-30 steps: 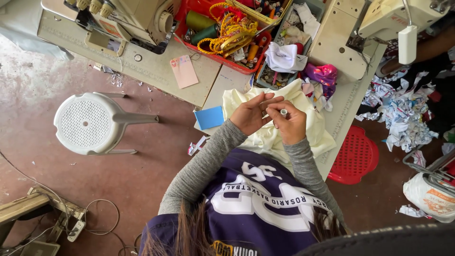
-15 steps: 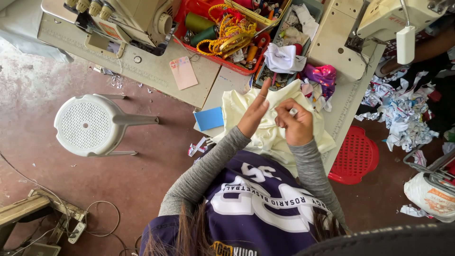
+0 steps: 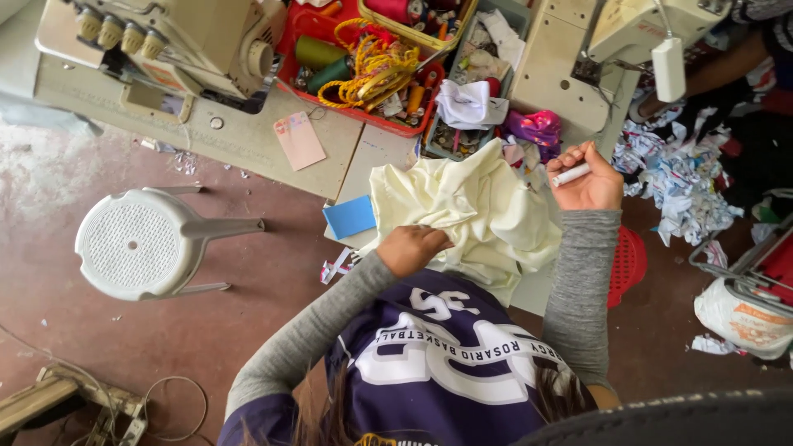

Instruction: Hand sewing a white garment, including threading a needle and organizing supplies.

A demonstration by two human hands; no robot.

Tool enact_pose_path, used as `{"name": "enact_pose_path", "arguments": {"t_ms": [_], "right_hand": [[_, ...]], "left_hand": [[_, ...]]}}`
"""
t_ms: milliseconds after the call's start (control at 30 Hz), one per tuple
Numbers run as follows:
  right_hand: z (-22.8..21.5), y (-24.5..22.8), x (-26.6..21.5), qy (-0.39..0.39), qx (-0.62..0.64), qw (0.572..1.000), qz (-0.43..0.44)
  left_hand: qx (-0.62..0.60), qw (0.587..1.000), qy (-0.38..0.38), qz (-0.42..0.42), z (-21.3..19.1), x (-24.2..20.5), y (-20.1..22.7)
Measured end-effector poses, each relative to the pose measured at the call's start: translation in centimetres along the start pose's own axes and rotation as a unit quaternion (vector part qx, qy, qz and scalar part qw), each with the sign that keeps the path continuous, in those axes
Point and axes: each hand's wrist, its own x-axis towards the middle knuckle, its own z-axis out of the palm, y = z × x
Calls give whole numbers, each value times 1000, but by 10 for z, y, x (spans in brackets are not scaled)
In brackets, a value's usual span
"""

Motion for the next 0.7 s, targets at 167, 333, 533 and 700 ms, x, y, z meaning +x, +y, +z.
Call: {"name": "enact_pose_path", "arguments": {"t_ms": [167,333,533,700], "right_hand": [[-19,-3,13,43,104,993,32],[-25,-16,17,118,156,979,54],[-44,-35,21,159,220,962,34],[-67,-54,24,180,223,958,25]], "left_hand": [[-117,991,50,28,-59,13,-3],[-463,884,67,-10,-154,47,14],[-569,803,176,-23,-209,30,-16],[-609,756,239,-7,-254,5,-41]]}}
